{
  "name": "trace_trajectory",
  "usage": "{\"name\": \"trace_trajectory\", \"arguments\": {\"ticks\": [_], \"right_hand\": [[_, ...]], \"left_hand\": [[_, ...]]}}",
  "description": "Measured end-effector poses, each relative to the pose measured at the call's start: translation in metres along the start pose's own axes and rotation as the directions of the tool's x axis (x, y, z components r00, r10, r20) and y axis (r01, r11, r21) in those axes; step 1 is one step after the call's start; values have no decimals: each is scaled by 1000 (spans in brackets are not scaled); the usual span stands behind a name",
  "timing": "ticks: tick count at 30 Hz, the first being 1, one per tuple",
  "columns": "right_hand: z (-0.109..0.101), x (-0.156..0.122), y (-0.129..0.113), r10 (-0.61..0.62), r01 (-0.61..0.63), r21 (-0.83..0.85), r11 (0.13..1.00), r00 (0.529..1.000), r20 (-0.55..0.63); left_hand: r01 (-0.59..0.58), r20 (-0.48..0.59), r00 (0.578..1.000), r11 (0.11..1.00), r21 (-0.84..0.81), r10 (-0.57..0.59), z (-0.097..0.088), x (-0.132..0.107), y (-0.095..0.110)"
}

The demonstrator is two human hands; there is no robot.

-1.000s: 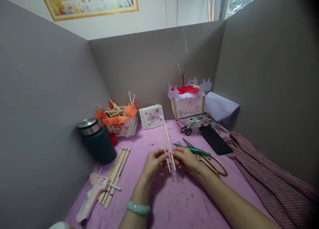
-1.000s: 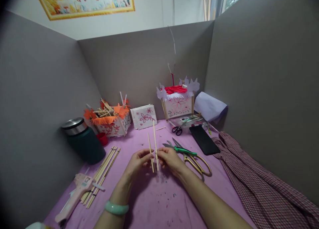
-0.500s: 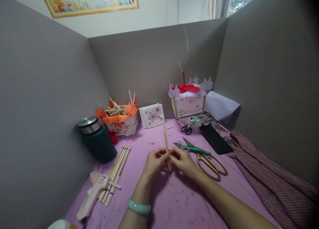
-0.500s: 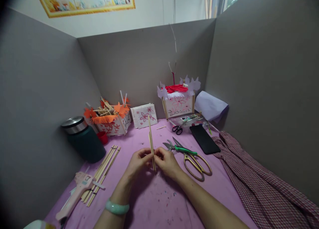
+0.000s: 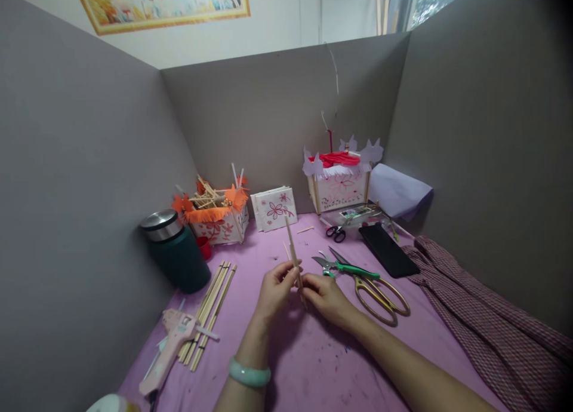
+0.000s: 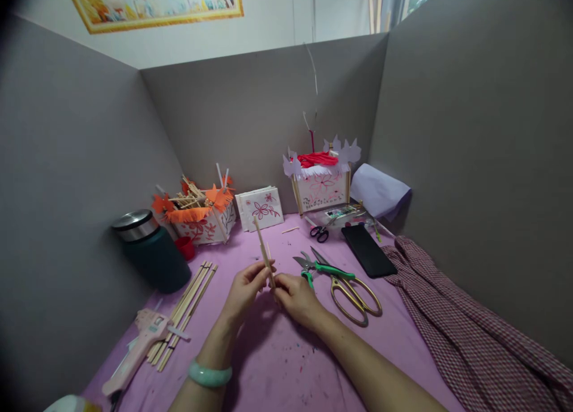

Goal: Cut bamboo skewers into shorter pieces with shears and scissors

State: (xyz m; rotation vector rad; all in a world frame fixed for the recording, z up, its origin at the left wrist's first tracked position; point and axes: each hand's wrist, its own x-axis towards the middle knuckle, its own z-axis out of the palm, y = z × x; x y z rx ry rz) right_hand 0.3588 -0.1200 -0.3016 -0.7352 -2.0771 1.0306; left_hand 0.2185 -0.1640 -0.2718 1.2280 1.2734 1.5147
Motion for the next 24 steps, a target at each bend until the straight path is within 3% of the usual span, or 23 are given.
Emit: {"name": "trace_trajectory", "arguments": {"ticks": [4, 12, 18, 24], "right_hand": [[2, -1, -4, -58, 58, 7, 998, 994, 90], [8, -6, -1, -57, 85, -359, 929, 994, 88], [8, -5, -3, -18, 68, -358, 931, 990, 140], [12, -6, -3, -16, 48, -331, 942, 995, 96]], "left_hand": [[-31, 54, 998, 996, -80, 35, 0, -4, 7], [-3, -80, 997, 999, -37, 0, 3, -2, 6], [-16, 3, 1000, 999, -45, 16, 3, -5, 9], [7, 22, 1000, 998, -58, -5, 4, -6, 7]]}}
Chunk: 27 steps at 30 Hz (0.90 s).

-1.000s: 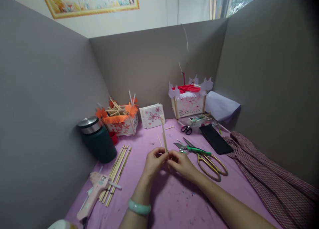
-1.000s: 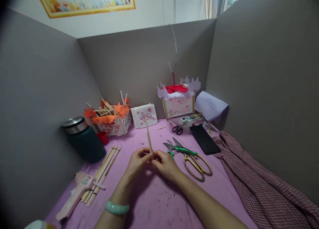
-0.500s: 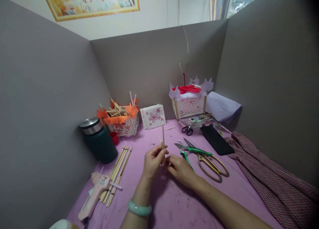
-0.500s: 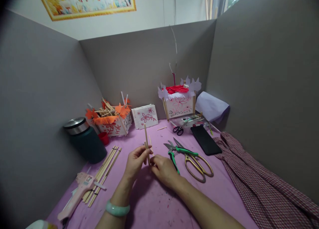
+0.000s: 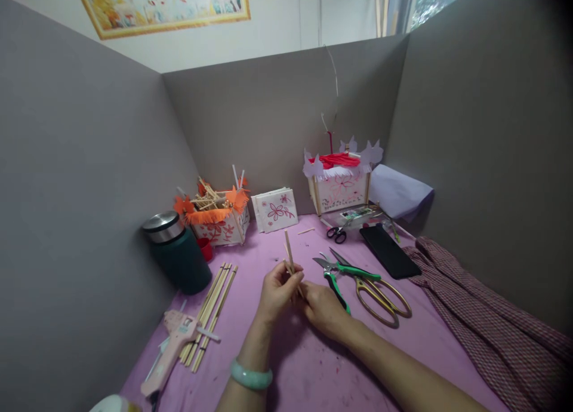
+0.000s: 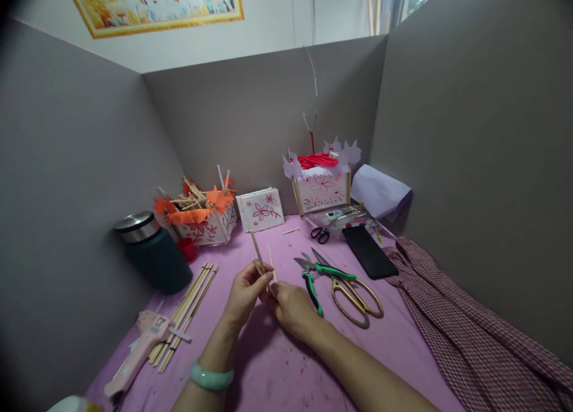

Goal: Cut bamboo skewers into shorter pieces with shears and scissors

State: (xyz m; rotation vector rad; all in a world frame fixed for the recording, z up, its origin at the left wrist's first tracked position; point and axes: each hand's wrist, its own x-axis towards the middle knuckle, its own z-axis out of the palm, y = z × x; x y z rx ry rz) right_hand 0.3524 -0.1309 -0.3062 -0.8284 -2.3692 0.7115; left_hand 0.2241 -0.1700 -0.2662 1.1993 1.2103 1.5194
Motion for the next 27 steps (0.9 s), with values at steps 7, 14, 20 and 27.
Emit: {"name": "trace_trajectory", "arguments": {"ticks": [7, 14, 20, 27], "right_hand": [[-2, 1, 0, -21, 21, 29, 999, 1000, -20], [2, 2, 4, 4, -4, 11, 1000, 1000, 1], [4, 1, 5, 8, -9, 23, 1000, 1000, 9], [2, 2, 3, 5, -6, 20, 1000, 1000, 22]], "left_hand": [[-27, 56, 998, 1000, -16, 27, -1, -1, 7], [-17, -48, 999, 1000, -23, 15, 0, -1, 10], [-44, -31, 999, 997, -63, 42, -1, -1, 11], [-54, -29, 998, 998, -45, 53, -3, 0, 6]]}}
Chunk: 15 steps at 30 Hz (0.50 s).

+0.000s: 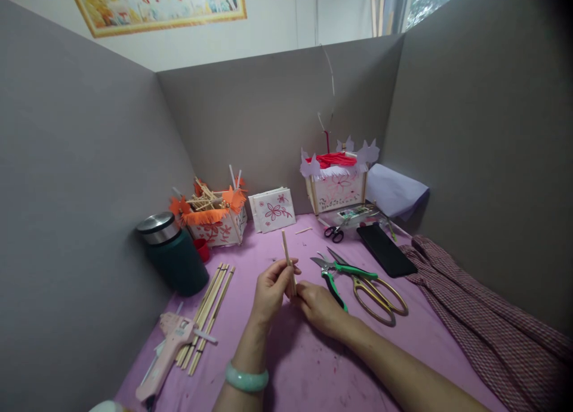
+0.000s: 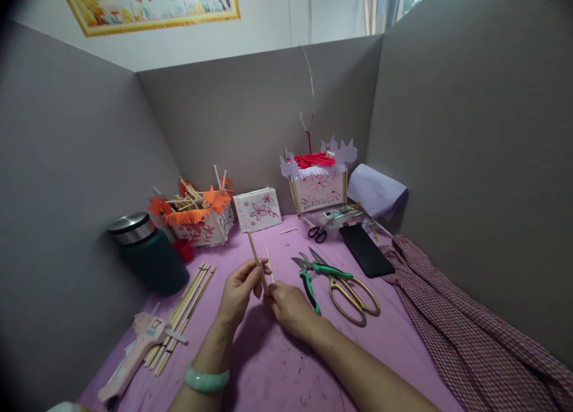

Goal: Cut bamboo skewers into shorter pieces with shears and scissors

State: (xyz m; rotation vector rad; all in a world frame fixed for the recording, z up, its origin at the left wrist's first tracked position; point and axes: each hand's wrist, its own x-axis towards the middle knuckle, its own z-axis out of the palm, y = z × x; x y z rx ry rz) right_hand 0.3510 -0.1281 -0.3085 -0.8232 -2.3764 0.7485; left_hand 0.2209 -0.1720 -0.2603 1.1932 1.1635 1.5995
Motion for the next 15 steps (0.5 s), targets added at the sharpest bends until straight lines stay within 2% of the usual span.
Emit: {"name": "trace_trajectory", "arguments": {"ticks": [5, 9, 12, 15], "right_hand": [[2, 0, -2, -15, 16, 57, 998, 1000, -26], [3, -1, -6, 13, -13, -8, 1000, 1000, 4], [-15, 1, -6, 33, -34, -108, 994, 999, -18], [-46, 2, 6, 108, -166, -321, 932, 975, -192]], "left_hand": [[-8, -1, 1000, 1000, -19, 7, 2, -2, 2], [6, -32, 999, 1000, -11, -6, 1, 0, 1], [15, -58, 998, 1000, -24, -16, -1, 2, -1], [2, -80, 997, 1000, 3, -1, -3, 3, -1]]}}
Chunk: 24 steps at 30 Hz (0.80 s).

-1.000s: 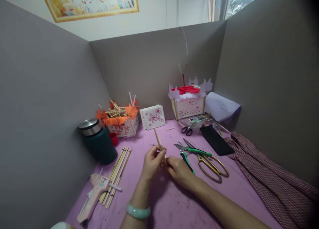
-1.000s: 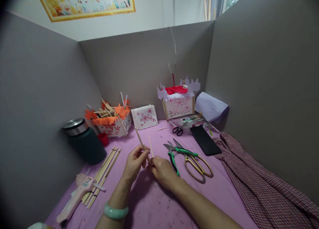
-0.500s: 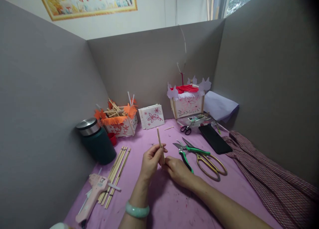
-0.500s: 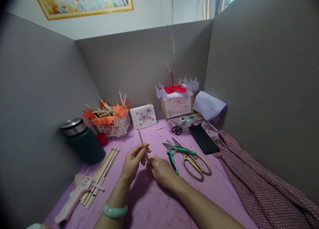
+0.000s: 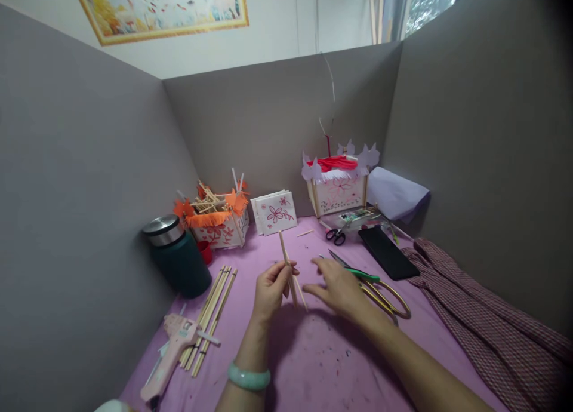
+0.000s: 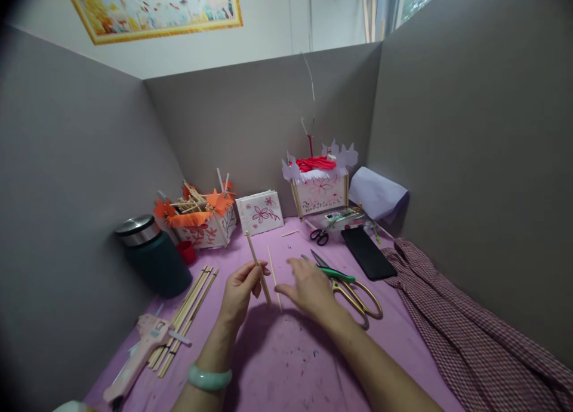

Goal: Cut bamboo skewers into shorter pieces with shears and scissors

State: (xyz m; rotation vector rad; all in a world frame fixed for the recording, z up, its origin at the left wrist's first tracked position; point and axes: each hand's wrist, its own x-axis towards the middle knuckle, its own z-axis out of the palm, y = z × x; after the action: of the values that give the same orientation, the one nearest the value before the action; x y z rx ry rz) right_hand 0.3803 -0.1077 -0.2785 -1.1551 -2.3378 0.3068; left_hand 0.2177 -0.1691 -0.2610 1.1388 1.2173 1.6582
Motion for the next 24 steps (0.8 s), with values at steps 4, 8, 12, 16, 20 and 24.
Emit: {"name": "trace_trajectory", "arguments": {"ticks": [4, 8, 12, 16, 20, 24], "right_hand": [[-19, 3, 34, 231, -203, -306, 930, 971, 58], [-15, -2, 40, 279, -195, -370, 908, 941, 189], [-10, -3, 26, 303, -230, -421, 877, 946, 113], [-25, -1, 23, 344, -332, -158, 930, 937, 60], [-54, -4, 28, 326, -354, 730, 585, 926, 188], [-74, -17, 24, 121, -265, 958, -106, 953, 277]], "left_hand": [[-41, -10, 999, 997, 69, 42, 0, 1, -1], [-72, -8, 997, 996, 55, 72, 1, 1, -2], [-42, -10, 999, 999, 4, 42, 2, 0, -2], [-15, 7, 1000, 997, -75, 15, 3, 0, -3], [34, 27, 999, 987, -158, -30, 5, -1, -4], [38, 31, 999, 985, -167, -34, 7, -2, -5]]}}
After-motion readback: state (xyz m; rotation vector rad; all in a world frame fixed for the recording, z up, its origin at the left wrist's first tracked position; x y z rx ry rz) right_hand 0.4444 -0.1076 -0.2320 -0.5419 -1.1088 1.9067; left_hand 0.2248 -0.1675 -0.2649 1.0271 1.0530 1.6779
